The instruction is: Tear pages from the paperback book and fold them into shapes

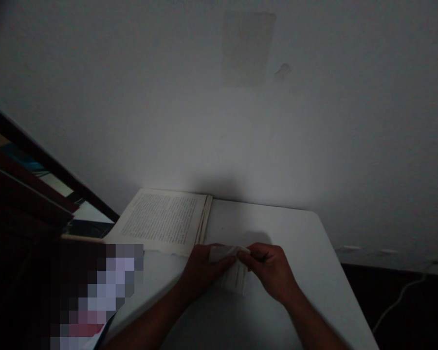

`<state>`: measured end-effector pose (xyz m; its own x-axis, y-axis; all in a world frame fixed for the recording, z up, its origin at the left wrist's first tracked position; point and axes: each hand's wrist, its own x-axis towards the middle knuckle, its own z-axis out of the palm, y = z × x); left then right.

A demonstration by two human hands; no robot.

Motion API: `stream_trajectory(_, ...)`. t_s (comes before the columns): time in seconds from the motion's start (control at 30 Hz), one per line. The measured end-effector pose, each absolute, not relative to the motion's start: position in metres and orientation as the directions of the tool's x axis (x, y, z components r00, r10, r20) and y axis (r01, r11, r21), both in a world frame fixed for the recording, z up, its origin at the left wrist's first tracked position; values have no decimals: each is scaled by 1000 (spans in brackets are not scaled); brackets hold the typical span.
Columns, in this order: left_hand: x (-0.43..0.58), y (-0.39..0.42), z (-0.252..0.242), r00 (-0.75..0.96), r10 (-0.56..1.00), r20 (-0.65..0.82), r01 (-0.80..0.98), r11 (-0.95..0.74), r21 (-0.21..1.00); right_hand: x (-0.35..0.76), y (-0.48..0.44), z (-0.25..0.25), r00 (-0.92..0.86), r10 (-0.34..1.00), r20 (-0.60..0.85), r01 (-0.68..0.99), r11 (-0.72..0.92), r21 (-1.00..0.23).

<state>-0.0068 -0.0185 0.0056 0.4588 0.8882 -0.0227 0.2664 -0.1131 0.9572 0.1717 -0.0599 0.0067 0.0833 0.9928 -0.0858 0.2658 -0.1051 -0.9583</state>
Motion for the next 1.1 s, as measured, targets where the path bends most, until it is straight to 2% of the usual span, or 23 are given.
stream_trajectory(0.17, -7, -17, 9, 476, 859, 189, 149, -290, 945, 171, -61, 10, 73, 994, -85, 285, -102, -953)
stream_trajectory(0.23, -7, -17, 11, 487, 845, 220, 135, -322, 937, 171, -61, 10, 62, 994, -86, 283, -100, -954)
stream_trajectory(0.47, -4, -16, 10, 445, 872, 202, 157, -299, 941, 171, -62, 7, 36, 996, -78, 308, -85, -948)
stream_trajectory(0.67, -3, -14, 8, 487, 816, 312, 74, -394, 916, 169, -63, 10, 35, 997, -76, 307, -83, -948)
stream_trajectory(0.93, -4, -14, 10, 449, 859, 247, 123, -333, 935, 167, -64, 11, 29, 998, -59, 345, -65, -936)
stream_trajectory(1.1, -3, -16, 16, 414, 886, 211, 113, -280, 953, 165, -64, 13, 70, 995, -74, 293, -91, -952)
